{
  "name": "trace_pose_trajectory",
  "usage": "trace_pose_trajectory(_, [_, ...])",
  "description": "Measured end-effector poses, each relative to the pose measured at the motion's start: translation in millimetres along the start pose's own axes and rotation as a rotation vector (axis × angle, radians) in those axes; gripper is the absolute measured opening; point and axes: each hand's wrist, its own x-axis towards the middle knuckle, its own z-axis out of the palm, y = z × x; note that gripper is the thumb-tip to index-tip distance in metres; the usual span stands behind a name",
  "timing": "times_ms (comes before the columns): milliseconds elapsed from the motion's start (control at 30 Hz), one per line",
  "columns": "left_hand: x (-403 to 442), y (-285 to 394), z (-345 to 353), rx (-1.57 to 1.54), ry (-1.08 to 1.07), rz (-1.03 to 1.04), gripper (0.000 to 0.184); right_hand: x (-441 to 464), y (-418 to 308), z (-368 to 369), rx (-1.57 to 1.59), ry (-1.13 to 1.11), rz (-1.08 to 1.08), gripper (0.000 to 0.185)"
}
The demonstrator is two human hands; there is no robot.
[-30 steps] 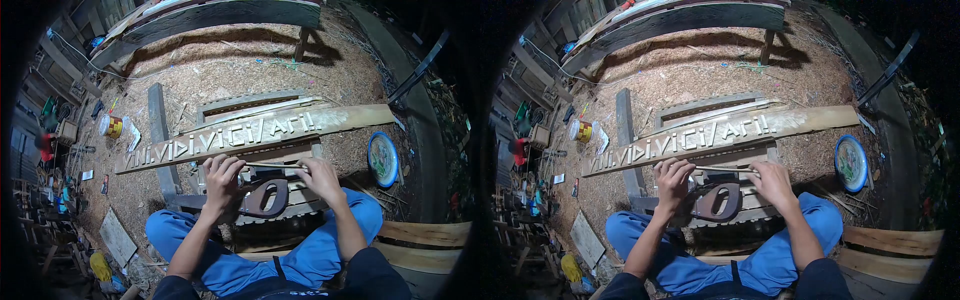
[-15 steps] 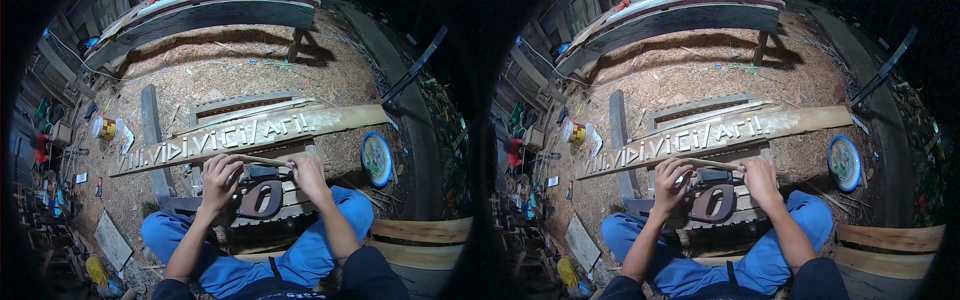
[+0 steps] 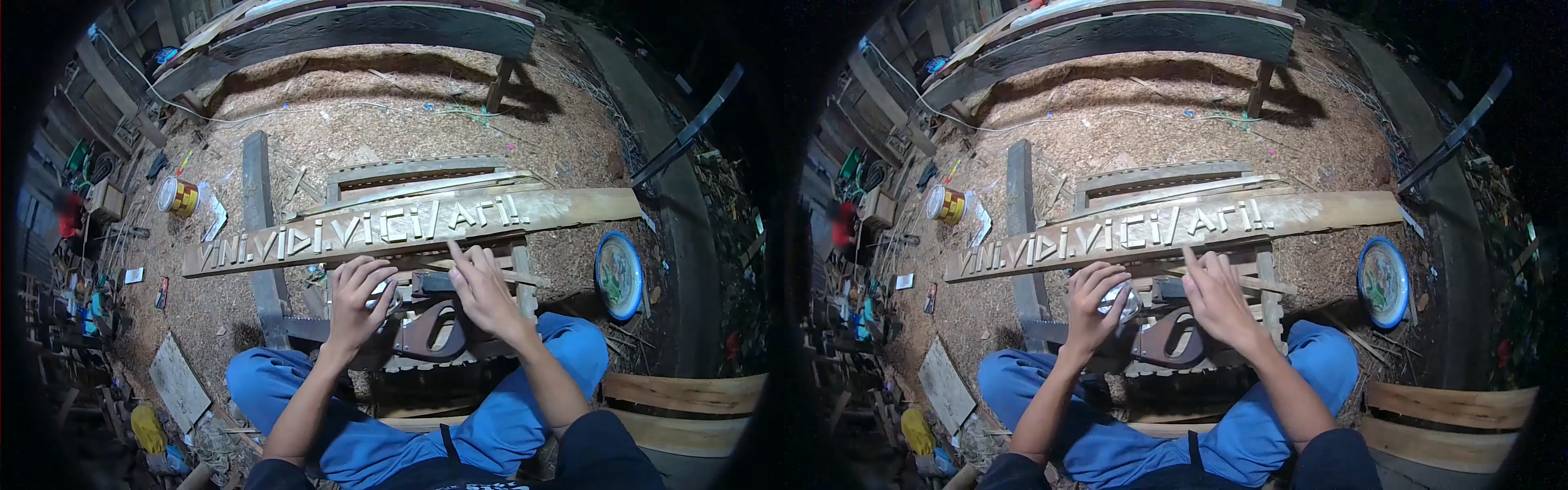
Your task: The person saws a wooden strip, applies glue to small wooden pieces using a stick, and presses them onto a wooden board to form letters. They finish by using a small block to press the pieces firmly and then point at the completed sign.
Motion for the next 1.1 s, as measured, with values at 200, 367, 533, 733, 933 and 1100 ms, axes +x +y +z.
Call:
trace_pose_trajectory(200, [-2,10,-5,-0.107,-0.022,0.013,0.028,3,-28,13,0.515,-0.038,-0.048,0.062])
trace_pose_trajectory(367, [-6,18,-10,-0.196,-0.066,0.026,0.04,0,-35,34,0.699,-0.055,-0.022,0.054])
trace_pose_trajectory(533, [-14,3,-13,-0.197,-0.056,0.028,0.041,15,-52,39,0.723,-0.129,-0.075,0.046])
trace_pose_trajectory(733, [-9,-22,-29,-0.161,0.061,0.026,0.047,52,-77,55,0.616,-0.013,-0.216,0.04])
trace_pose_trajectory(933, [-10,-23,-39,-0.078,0.087,0.05,0.036,41,-73,64,0.749,-0.124,-0.129,0.067])
trace_pose_trajectory(1100, [-17,-27,-43,-0.187,0.001,-0.021,0.032,33,-65,56,0.726,-0.233,-0.121,0.066])
